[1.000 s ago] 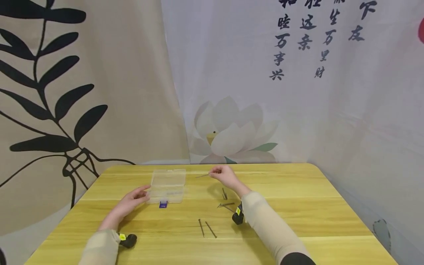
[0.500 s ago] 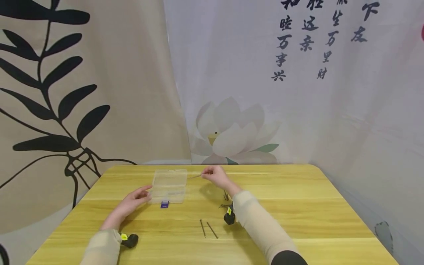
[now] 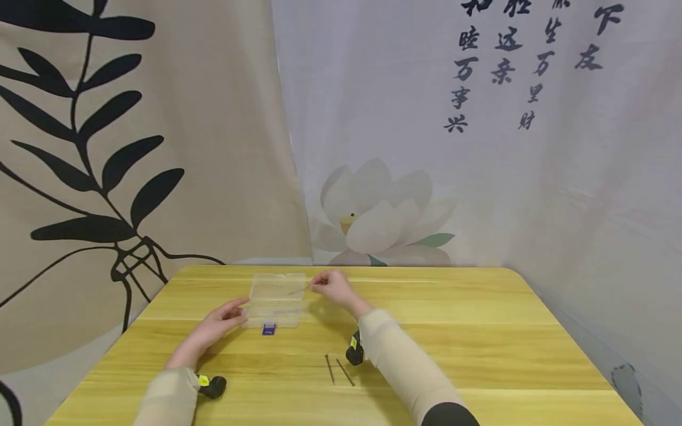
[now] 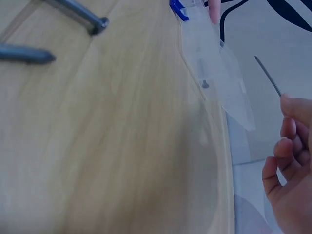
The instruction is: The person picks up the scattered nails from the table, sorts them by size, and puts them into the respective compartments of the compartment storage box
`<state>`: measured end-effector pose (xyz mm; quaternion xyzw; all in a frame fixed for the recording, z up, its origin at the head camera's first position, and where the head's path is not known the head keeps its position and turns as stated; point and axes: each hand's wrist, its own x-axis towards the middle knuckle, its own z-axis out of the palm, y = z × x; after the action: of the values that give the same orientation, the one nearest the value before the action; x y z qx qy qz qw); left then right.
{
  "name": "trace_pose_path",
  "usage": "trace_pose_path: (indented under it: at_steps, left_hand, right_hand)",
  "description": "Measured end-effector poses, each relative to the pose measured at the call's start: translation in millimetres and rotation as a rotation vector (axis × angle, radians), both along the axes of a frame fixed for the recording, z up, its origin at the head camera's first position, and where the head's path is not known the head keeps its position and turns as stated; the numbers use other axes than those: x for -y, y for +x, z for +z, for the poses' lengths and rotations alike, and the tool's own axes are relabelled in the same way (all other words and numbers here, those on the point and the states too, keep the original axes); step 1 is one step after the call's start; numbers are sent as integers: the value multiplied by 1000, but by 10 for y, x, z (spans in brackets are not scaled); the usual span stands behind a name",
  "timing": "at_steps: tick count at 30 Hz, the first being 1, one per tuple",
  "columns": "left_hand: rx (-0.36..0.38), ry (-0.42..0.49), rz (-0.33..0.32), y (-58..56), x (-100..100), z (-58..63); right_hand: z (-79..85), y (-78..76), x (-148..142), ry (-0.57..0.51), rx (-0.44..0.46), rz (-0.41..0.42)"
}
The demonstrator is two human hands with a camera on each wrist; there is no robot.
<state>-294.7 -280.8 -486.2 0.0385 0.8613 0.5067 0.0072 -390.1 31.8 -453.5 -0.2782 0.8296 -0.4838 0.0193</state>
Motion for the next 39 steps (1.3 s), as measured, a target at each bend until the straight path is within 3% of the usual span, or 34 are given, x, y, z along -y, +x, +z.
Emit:
trace_pose_path:
  at_steps: [5, 20, 32, 39]
  left_hand:
    - [-1, -7, -8, 4, -3, -17]
    - [6, 12, -8, -16, -50, -4]
    - [3, 16, -9, -42, -8, -2]
    - [9, 4, 3, -29, 19, 1]
  right_hand:
    - [-81, 16, 89, -2, -23, 26]
    - [-149, 54, 285, 204, -111, 35]
    - [-139, 10, 311, 215, -56, 111]
    - [-83, 6, 176, 169, -35, 139]
